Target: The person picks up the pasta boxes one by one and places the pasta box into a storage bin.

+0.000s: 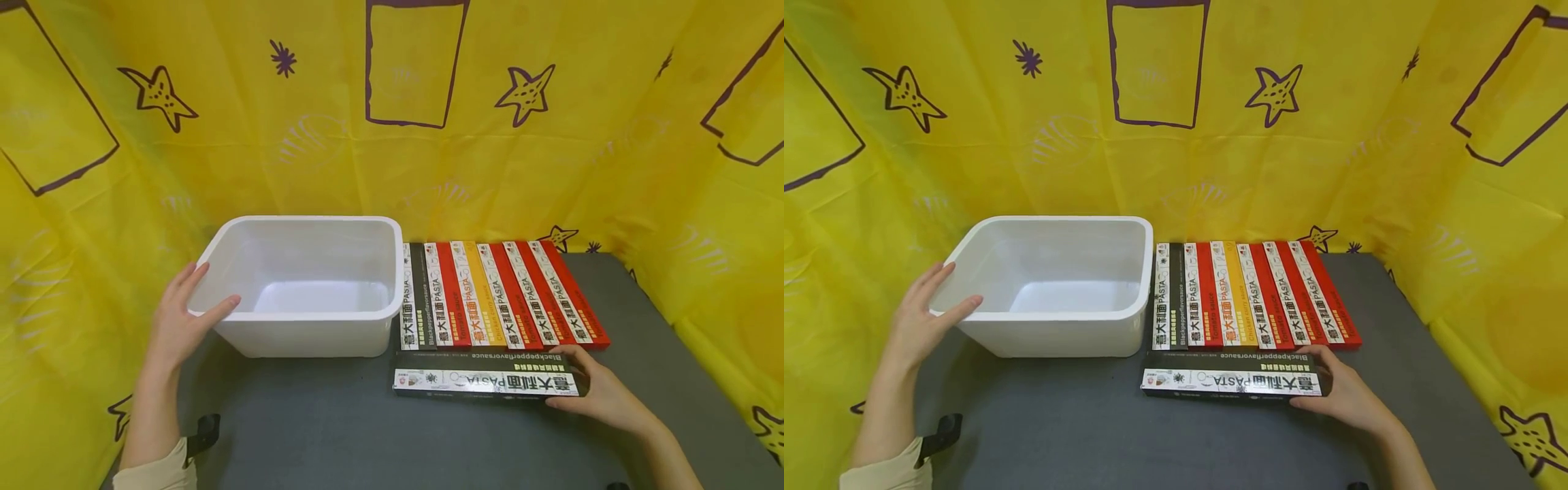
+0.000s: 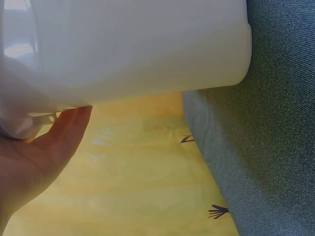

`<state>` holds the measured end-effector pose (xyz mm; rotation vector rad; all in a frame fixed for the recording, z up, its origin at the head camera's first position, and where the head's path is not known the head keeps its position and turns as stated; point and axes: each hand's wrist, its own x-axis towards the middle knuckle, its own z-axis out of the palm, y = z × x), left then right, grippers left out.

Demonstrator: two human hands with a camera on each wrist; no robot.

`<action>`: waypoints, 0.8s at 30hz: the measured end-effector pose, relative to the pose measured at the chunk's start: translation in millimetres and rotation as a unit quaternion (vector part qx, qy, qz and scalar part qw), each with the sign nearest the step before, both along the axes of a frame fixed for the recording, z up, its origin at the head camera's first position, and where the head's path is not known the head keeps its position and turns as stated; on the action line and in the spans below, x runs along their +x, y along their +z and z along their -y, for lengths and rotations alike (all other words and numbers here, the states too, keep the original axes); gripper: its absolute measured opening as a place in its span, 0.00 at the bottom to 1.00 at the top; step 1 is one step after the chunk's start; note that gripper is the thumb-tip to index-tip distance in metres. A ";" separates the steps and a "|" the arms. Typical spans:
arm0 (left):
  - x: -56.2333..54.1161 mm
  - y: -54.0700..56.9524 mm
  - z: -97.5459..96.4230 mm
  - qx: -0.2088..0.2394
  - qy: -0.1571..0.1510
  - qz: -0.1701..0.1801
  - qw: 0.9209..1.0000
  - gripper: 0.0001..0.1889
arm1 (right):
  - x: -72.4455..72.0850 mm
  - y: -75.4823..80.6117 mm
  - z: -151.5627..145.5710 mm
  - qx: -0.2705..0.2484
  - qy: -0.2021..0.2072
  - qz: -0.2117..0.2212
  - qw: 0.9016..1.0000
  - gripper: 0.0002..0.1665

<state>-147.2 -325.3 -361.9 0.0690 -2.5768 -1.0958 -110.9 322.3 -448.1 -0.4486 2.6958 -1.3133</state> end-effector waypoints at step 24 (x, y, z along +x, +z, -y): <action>0.2 -1.1 -2.3 0.015 0.014 0.001 1.000 0.41 | 0.8 27.5 20.7 -0.097 0.040 -0.125 0.987 0.45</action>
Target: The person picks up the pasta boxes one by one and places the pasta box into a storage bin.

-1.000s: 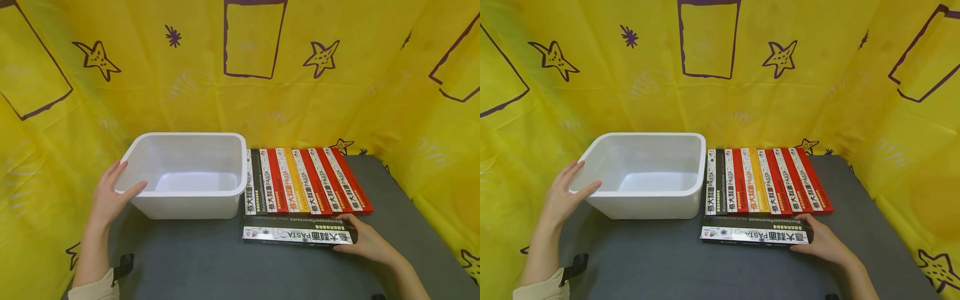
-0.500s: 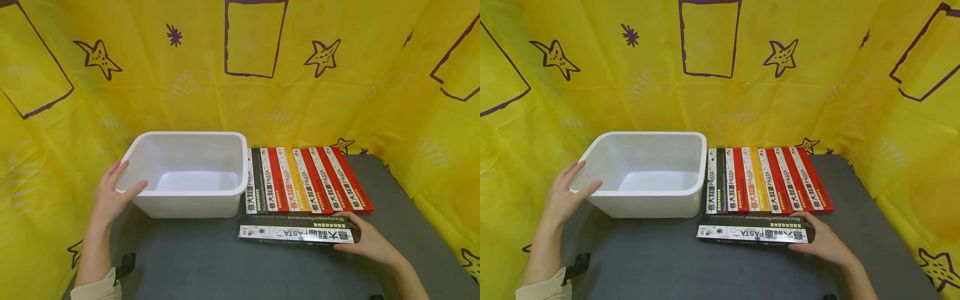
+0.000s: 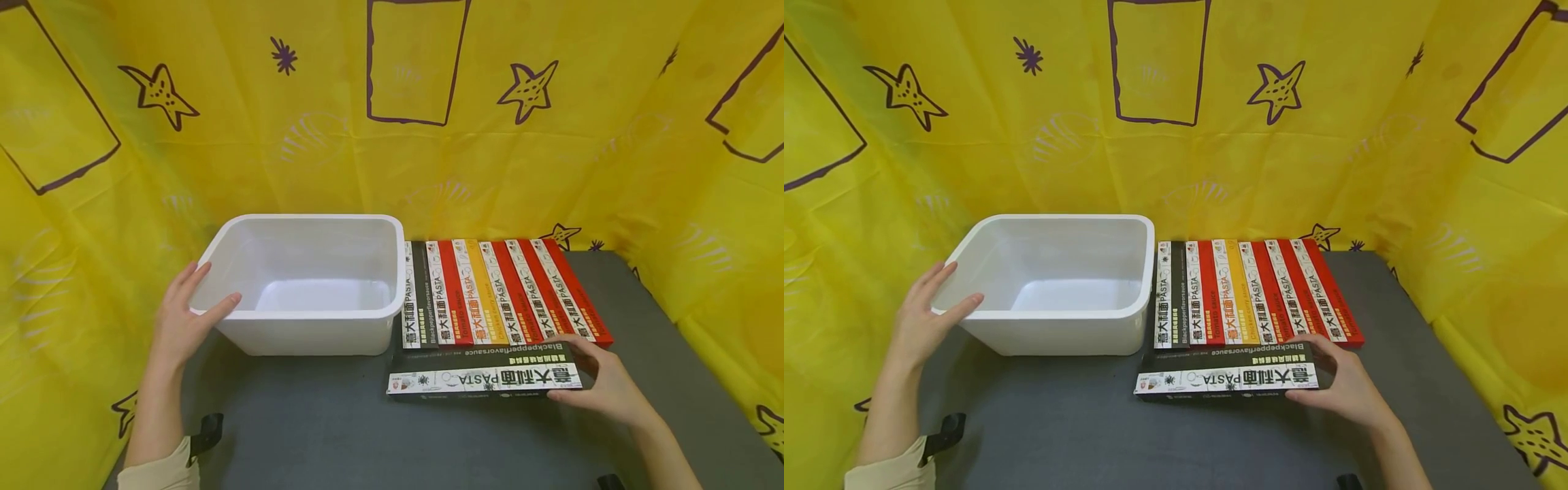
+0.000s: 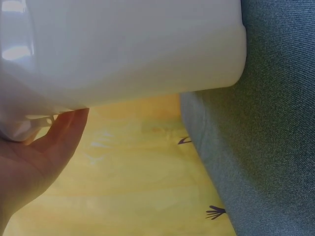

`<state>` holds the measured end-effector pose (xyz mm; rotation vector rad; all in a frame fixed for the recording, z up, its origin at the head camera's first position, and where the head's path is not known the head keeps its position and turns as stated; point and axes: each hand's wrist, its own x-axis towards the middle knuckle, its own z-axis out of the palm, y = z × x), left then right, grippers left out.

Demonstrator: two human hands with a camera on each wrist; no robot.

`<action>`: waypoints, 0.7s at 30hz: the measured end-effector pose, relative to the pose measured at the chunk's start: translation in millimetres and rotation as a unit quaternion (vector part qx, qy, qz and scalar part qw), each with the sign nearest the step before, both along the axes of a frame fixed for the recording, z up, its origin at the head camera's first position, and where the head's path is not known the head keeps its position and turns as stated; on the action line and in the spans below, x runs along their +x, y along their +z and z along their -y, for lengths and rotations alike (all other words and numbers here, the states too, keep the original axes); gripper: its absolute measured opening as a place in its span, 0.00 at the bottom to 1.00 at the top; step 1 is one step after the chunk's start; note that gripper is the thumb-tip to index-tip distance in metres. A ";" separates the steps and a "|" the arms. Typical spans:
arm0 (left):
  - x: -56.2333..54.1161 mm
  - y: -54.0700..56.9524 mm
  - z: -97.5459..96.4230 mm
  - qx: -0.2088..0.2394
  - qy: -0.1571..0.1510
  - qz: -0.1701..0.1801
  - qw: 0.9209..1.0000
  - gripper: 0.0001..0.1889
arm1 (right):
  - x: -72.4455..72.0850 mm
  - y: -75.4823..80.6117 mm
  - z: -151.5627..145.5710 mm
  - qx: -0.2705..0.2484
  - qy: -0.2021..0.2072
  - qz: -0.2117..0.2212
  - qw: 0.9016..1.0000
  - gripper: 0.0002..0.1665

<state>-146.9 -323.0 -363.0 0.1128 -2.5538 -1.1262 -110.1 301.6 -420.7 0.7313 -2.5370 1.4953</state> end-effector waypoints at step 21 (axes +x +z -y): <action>-0.8 -0.5 -0.3 0.010 0.001 0.003 1.000 0.41 | -33.3 73.1 70.7 -0.385 0.072 0.017 0.920 0.28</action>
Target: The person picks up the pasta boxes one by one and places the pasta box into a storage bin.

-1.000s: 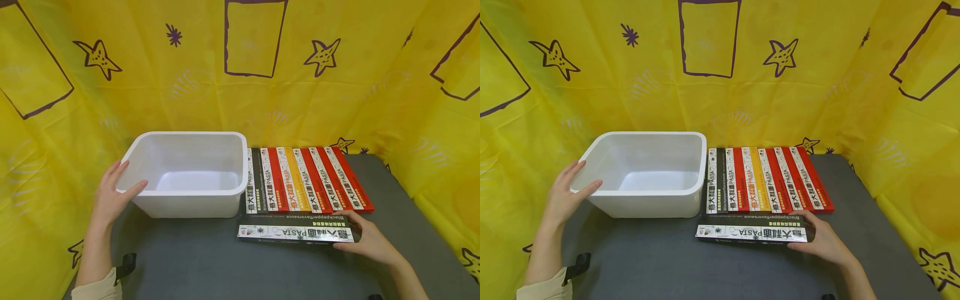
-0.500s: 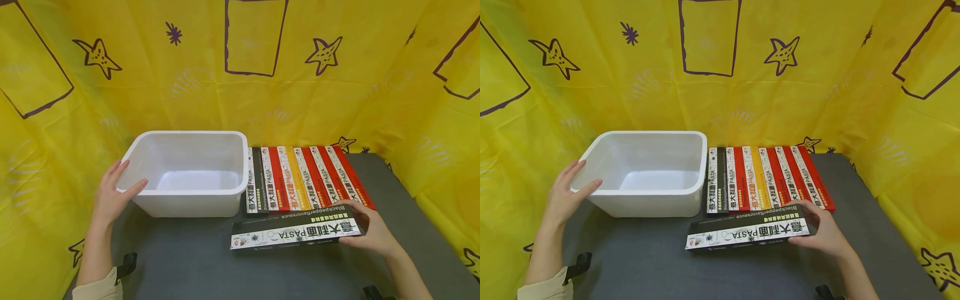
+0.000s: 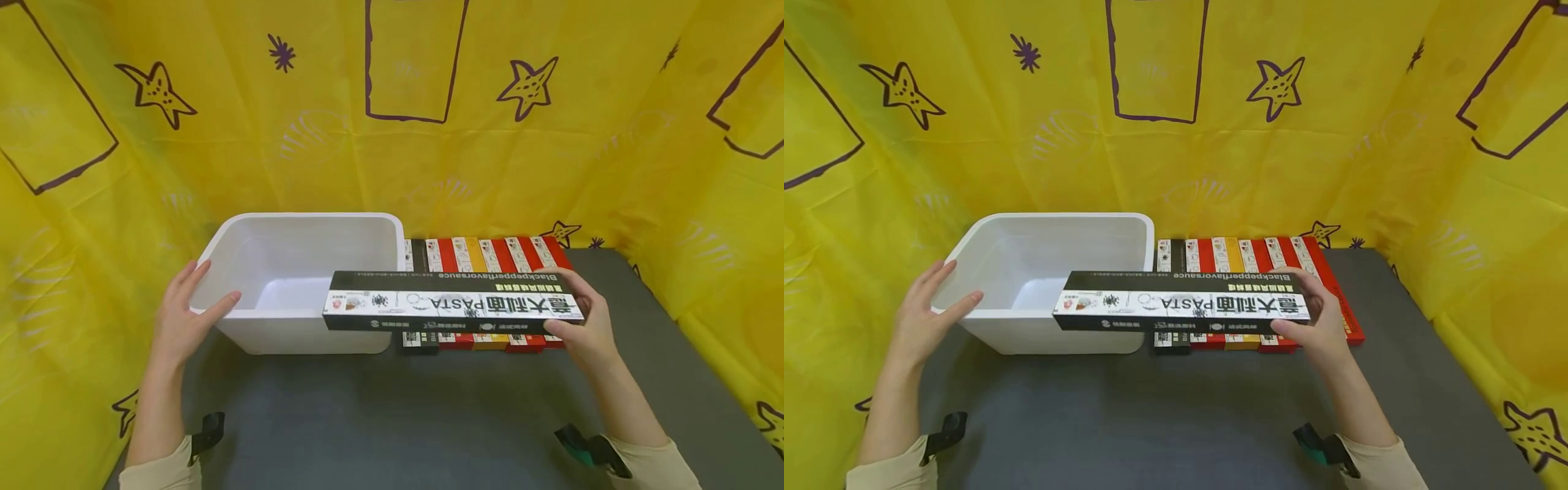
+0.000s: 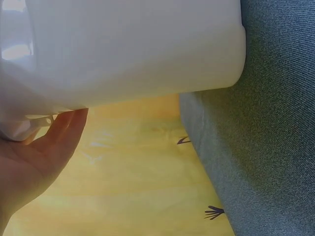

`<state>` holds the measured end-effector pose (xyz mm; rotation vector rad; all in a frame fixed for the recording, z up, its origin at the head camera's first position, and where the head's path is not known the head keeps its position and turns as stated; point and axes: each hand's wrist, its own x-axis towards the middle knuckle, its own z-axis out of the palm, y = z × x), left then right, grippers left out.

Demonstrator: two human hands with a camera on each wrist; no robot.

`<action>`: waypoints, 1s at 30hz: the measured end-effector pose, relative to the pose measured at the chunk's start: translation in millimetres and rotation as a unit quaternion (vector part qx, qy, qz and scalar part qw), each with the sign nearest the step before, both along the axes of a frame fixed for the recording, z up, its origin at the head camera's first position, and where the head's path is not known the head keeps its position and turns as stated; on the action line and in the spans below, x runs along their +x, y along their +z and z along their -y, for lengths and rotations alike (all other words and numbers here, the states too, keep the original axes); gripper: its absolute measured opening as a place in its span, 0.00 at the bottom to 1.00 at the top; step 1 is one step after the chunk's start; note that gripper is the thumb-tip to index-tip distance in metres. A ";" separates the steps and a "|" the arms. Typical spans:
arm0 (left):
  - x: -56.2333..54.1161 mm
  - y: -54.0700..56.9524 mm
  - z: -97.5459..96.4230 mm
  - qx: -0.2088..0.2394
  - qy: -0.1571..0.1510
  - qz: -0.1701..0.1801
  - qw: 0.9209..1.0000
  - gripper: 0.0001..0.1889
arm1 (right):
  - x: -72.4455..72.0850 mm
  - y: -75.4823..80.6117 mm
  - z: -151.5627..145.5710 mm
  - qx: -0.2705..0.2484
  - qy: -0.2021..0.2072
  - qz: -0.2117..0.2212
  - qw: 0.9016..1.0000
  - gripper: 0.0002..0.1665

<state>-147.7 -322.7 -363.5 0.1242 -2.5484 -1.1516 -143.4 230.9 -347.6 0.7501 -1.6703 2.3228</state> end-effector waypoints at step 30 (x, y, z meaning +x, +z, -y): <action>0.0 -1.7 -0.4 0.013 0.005 0.001 1.000 0.41 | -61.1 23.3 101.0 0.280 -0.084 0.097 0.951 0.35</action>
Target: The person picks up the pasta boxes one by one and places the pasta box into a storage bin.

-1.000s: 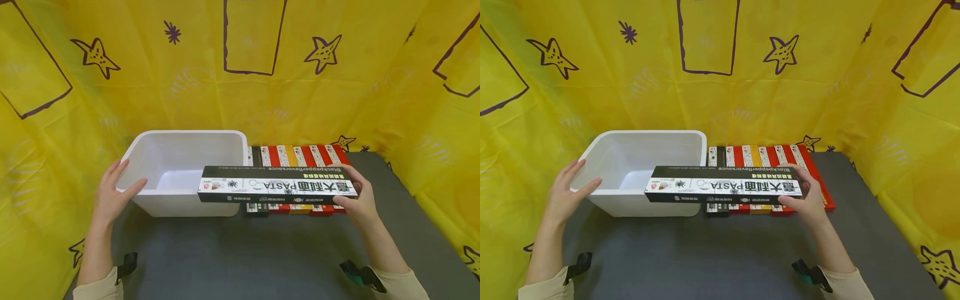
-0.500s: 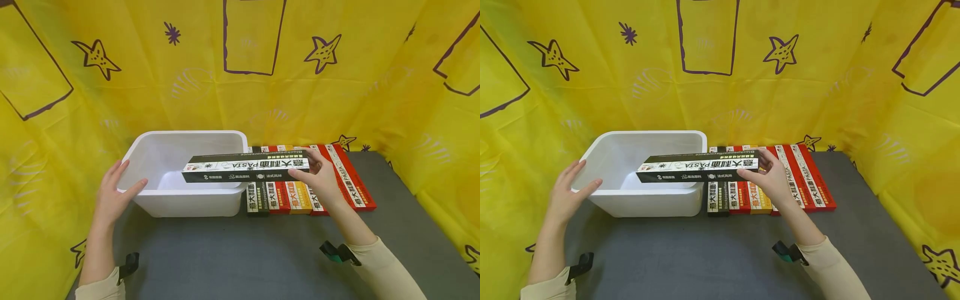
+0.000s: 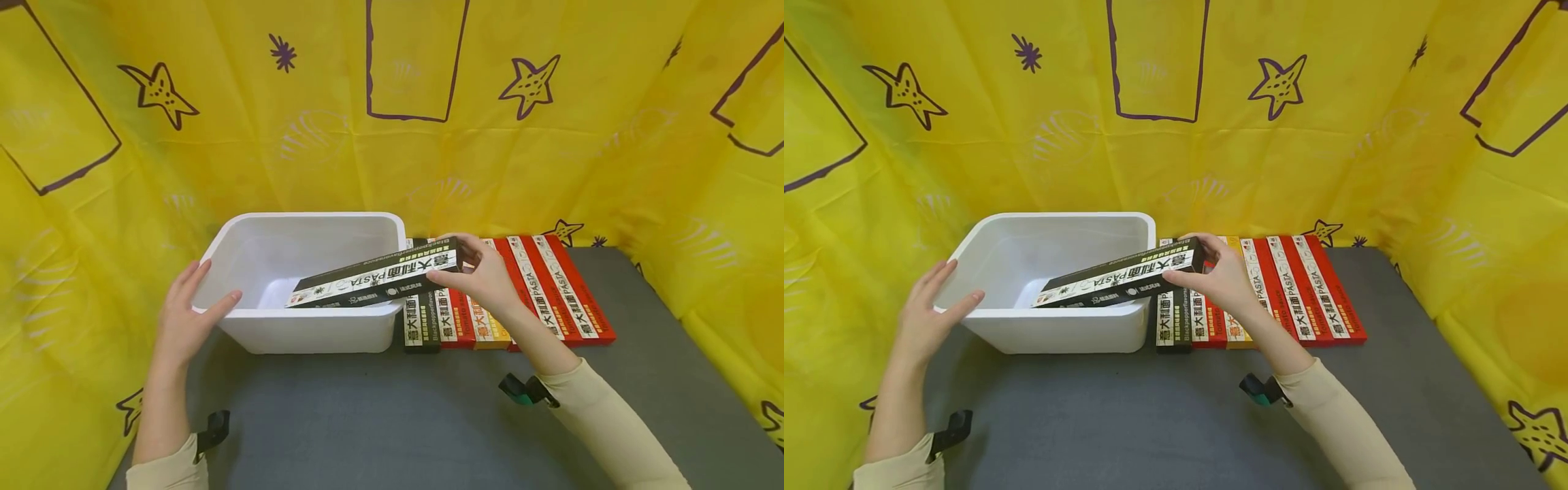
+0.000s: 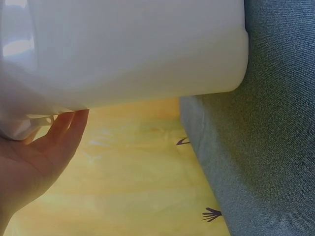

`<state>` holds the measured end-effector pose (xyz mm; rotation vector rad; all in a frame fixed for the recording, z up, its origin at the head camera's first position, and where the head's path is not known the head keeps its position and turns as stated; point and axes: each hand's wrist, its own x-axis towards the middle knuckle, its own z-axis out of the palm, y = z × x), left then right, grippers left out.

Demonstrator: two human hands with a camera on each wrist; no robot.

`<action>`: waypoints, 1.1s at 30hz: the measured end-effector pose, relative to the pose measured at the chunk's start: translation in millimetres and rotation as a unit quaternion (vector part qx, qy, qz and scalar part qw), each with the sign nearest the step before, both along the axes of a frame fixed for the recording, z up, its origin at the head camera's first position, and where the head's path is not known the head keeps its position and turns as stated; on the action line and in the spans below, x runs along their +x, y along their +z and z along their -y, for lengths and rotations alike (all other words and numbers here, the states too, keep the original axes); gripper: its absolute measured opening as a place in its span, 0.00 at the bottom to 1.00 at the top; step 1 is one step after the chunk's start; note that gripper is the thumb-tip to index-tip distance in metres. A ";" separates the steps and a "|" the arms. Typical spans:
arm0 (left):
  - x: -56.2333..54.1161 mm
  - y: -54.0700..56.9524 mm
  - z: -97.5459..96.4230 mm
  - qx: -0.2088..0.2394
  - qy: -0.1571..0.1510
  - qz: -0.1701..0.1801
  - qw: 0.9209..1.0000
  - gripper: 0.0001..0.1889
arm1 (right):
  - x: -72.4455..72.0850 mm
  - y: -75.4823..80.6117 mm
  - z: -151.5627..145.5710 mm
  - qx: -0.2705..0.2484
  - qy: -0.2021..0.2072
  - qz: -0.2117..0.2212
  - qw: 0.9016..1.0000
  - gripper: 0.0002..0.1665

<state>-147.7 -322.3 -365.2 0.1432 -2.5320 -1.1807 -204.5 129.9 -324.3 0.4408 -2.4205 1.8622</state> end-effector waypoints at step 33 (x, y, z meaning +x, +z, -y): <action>2.7 3.2 -2.6 0.024 0.000 0.016 1.000 0.42 | -21.5 -17.3 58.0 0.180 0.080 -0.108 0.974 0.44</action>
